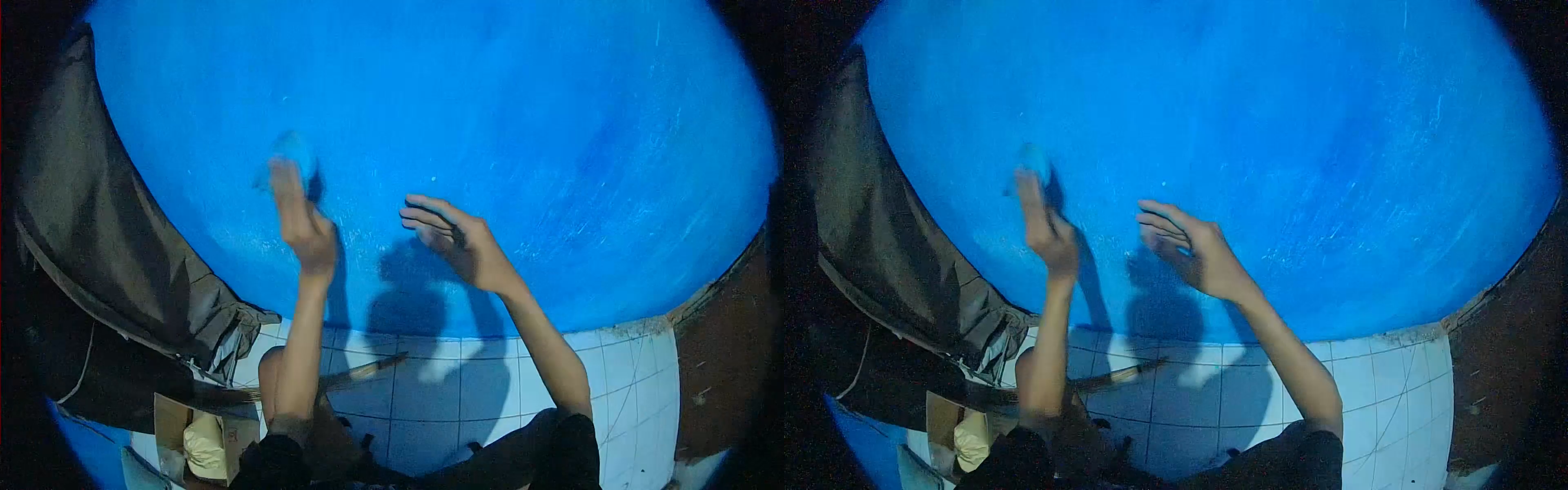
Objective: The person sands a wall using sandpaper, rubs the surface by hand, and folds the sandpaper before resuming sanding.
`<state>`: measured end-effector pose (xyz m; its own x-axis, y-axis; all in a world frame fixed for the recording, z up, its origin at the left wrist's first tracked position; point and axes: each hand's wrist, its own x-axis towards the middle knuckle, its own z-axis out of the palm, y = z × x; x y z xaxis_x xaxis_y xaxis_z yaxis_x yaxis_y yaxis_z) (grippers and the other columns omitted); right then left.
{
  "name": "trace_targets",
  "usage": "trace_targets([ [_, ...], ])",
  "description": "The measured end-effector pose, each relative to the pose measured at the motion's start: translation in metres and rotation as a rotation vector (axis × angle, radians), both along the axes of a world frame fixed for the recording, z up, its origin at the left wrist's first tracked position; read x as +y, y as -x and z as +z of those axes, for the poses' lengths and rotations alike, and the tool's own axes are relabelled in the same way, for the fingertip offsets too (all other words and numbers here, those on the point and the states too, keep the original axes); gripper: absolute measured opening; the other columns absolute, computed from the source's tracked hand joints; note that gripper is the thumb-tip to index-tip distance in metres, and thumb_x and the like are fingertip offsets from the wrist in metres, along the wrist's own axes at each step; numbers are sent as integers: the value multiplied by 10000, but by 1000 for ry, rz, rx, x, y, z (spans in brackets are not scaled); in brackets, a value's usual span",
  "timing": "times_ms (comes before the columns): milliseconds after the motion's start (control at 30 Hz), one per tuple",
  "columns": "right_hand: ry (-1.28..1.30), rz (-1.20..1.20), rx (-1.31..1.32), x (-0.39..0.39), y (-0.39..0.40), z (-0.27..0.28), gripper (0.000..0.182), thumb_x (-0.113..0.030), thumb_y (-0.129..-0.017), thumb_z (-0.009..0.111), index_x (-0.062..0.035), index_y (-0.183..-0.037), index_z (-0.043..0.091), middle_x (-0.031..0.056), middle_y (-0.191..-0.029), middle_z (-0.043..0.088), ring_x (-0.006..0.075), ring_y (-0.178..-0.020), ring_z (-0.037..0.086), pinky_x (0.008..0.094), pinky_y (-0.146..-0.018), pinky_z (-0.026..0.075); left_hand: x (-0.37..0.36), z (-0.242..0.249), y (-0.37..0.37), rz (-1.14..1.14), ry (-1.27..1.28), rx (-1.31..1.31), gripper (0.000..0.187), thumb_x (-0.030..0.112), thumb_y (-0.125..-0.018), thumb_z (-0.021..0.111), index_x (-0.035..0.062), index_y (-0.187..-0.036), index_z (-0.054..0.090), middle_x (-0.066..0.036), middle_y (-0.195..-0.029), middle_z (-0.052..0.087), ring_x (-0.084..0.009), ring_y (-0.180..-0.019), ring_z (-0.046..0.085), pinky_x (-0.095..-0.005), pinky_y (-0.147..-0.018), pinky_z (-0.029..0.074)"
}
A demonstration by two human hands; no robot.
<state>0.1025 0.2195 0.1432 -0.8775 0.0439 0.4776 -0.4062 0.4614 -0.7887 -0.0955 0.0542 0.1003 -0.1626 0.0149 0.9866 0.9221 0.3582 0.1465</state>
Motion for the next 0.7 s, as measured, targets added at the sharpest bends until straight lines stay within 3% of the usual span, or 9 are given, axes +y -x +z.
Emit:
trace_targets([
  [33,8,-33,-10,-1,-2,4,445,3,-1003,536,-16,-1443,472,186,-1374,596,289,-1276,583,414,-1076,474,-6,7,8,32,-57,7,540,-81,-913,404,-38,-1447,472,-230,-1536,417,-409,-1448,351,-523,-1183,299],
  [133,-28,-55,15,-1,-4,12,432,-49,-1006,562,-17,-1431,489,190,-1356,606,300,-1272,584,432,-1063,486,1,4,-7,64,-92,-29,516,-46,-936,402,-31,-1446,479,-220,-1538,420,-404,-1449,355,-502,-1178,311],
  [233,46,-69,47,4,-1,7,429,-61,-974,614,-34,-1396,539,185,-1340,624,288,-1261,598,430,-1041,505,16,-19,-23,-65,34,-13,538,-71,-921,389,-30,-1451,472,-216,-1541,418,-401,-1451,353,-515,-1182,301],
  [267,39,-57,48,7,-3,9,429,-61,-974,614,-34,-1396,539,185,-1340,624,288,-1261,598,430,-1041,505,18,-21,-25,-96,140,34,604,-109,-863,393,-28,-1457,464,-219,-1534,425,-397,-1452,353,-542,-1186,286],
  [333,-429,-232,133,12,-9,13,452,-143,-925,700,-69,-1355,583,168,-1345,625,331,-1212,629,442,-1017,521,16,-20,-20,-119,239,78,673,-147,-805,397,-26,-1464,456,-223,-1527,433,-393,-1453,353,-568,-1190,270],
  [433,-513,-228,227,9,-18,19,475,-170,-901,721,-107,-1355,594,132,-1369,615,349,-1241,602,456,-1029,508,-1,-5,2,-75,138,75,650,-137,-821,418,-19,-1459,468,-214,-1528,436,-393,-1451,355,-556,-1192,271],
  [500,-499,-236,218,11,-19,18,474,-163,-898,721,-120,-1354,598,130,-1377,609,348,-1253,593,457,-1037,503,-11,12,13,11,-98,-16,607,-120,-851,438,-17,-1447,486,-213,-1527,438,-392,-1449,356,-539,-1197,273],
  [600,-471,-233,205,16,-20,15,477,-148,-887,726,-132,-1349,605,127,-1383,606,345,-1261,588,456,-1045,498,-2,8,2,14,-137,-61,552,-90,-889,446,-24,-1434,499,-216,-1529,432,-397,-1448,354,-523,-1197,278],
  [700,-454,-219,209,13,-17,13,480,-129,-877,732,-128,-1342,610,128,-1379,608,338,-1257,593,451,-1047,499,17,-17,-29,-105,124,24,578,-97,-881,426,-15,-1451,479,-220,-1524,438,-385,-1446,369,-561,-1188,277],
])
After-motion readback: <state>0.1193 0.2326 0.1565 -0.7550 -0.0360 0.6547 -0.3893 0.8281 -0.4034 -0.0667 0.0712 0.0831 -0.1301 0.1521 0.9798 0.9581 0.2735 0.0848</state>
